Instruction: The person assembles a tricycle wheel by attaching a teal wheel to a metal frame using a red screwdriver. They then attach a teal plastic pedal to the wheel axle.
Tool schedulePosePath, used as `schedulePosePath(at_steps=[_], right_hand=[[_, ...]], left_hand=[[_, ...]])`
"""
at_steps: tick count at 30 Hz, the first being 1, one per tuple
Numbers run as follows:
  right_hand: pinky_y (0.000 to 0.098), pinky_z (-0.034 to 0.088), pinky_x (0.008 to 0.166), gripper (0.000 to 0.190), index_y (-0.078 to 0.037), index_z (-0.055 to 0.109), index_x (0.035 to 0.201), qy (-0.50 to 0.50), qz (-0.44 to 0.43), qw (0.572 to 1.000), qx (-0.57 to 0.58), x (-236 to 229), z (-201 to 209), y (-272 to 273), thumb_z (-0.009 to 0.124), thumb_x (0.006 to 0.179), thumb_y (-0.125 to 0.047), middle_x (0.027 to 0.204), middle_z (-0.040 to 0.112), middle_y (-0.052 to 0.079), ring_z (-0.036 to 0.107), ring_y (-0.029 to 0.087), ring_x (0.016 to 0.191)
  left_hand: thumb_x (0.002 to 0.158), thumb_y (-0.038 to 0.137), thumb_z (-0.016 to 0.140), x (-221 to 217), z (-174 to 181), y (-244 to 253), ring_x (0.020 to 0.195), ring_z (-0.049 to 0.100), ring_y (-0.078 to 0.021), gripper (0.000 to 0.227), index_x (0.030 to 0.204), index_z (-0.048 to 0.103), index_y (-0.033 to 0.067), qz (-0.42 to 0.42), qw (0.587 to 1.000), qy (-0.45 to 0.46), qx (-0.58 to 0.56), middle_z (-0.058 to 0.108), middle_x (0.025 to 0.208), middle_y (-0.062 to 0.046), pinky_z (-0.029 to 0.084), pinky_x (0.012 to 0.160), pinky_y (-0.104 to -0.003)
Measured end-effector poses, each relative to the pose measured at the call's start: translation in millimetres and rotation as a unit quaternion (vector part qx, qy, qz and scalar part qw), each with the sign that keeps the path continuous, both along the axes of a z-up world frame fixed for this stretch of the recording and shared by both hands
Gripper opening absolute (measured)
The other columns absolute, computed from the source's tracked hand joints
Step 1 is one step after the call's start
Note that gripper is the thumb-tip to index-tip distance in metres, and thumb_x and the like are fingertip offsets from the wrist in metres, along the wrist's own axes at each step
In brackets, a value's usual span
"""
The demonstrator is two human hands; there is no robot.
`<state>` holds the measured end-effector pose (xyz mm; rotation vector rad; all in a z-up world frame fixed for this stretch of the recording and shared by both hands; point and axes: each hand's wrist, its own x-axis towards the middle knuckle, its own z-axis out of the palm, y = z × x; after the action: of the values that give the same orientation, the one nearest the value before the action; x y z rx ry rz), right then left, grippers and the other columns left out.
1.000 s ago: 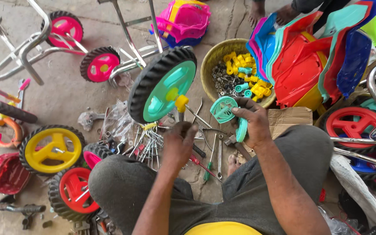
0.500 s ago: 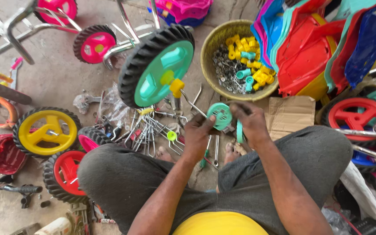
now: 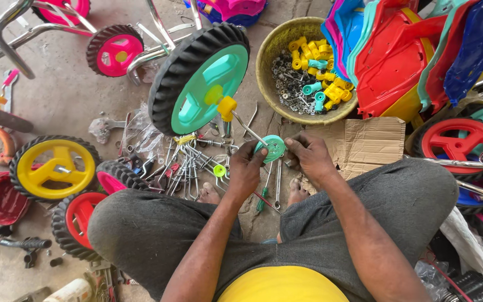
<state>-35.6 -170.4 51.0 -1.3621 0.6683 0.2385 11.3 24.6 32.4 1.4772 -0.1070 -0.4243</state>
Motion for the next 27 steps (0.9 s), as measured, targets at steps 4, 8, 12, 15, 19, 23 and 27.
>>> schedulePosePath(at_steps=[4, 8, 12, 15, 19, 23, 27], right_hand=[[0.0295, 0.046, 0.048, 0.025, -0.006, 0.066, 0.100, 0.005, -0.030, 0.995, 0.097, 4, 10, 3, 0.068, 0.096, -0.031, 0.074, 0.065, 0.005, 0.057, 0.014, 0.056], [0.0269, 0.038, 0.040, 0.030, -0.010, 0.064, 0.094, 0.059, 0.009, 0.984, 0.167, 2, 13, -4, 0.064, 0.097, -0.040, 0.065, 0.058, 0.004, 0.052, 0.013, 0.050], [0.0258, 0.038, 0.042, 0.025, -0.009, 0.062, 0.094, 0.029, -0.032, 0.983, 0.180, 3, 8, -1, 0.067, 0.098, -0.033, 0.067, 0.057, 0.000, 0.049, 0.011, 0.052], [0.0276, 0.042, 0.045, 0.020, -0.008, 0.062, 0.094, -0.027, -0.053, 0.994, 0.087, 4, 3, 10, 0.066, 0.099, -0.027, 0.069, 0.058, 0.002, 0.050, 0.013, 0.053], [0.0270, 0.052, 0.056, 0.015, -0.009, 0.061, 0.100, -0.267, 0.003, 0.931, -0.251, 1, 6, 13, 0.061, 0.107, -0.022, 0.079, 0.061, 0.002, 0.059, 0.013, 0.067], [0.0297, 0.051, 0.052, 0.013, -0.010, 0.061, 0.096, -0.235, -0.186, 0.944, 0.139, 1, 18, -5, 0.066, 0.103, -0.019, 0.079, 0.063, 0.004, 0.060, 0.015, 0.066], [0.0247, 0.048, 0.047, 0.015, -0.008, 0.069, 0.100, -0.045, -0.175, 0.969, 0.171, 0, 15, -10, 0.065, 0.090, -0.019, 0.075, 0.066, 0.003, 0.061, 0.012, 0.060]], left_hand=[[0.097, 0.014, 0.070, 7, 19, 4, 0.078, 0.064, -0.0123, 0.020, 0.113, 0.068, 0.0006, -0.019, 0.997, -0.072, 0.012, 0.069, 0.090, -0.005, 0.055, 0.070, -0.030], [0.093, 0.008, 0.073, 16, 35, 11, 0.075, 0.061, -0.0179, 0.014, 0.105, 0.069, 0.0008, -0.053, 0.976, -0.200, 0.069, 0.065, 0.085, -0.010, 0.049, 0.068, -0.035], [0.095, 0.006, 0.072, 20, 35, 11, 0.081, 0.064, -0.0189, 0.014, 0.107, 0.068, 0.0000, -0.050, 0.966, -0.251, 0.031, 0.066, 0.090, -0.010, 0.051, 0.072, -0.033], [0.099, 0.011, 0.068, 24, 23, 2, 0.075, 0.067, -0.0154, 0.016, 0.110, 0.068, -0.0011, -0.055, 0.998, -0.028, -0.027, 0.070, 0.087, -0.007, 0.056, 0.067, -0.030], [0.095, 0.014, 0.062, 37, 5, 5, 0.059, 0.064, -0.0170, 0.028, 0.116, 0.068, -0.0021, 0.027, 0.962, 0.262, -0.075, 0.070, 0.081, -0.010, 0.052, 0.046, -0.032], [0.093, 0.015, 0.063, 36, 0, 18, 0.053, 0.058, -0.0164, 0.034, 0.122, 0.068, -0.0028, 0.010, 0.973, 0.226, -0.048, 0.069, 0.077, -0.012, 0.045, 0.041, -0.030], [0.095, 0.014, 0.070, 21, 9, 5, 0.068, 0.062, -0.0114, 0.038, 0.126, 0.065, -0.0067, -0.096, 0.990, 0.101, 0.010, 0.073, 0.089, -0.010, 0.049, 0.053, -0.026]])
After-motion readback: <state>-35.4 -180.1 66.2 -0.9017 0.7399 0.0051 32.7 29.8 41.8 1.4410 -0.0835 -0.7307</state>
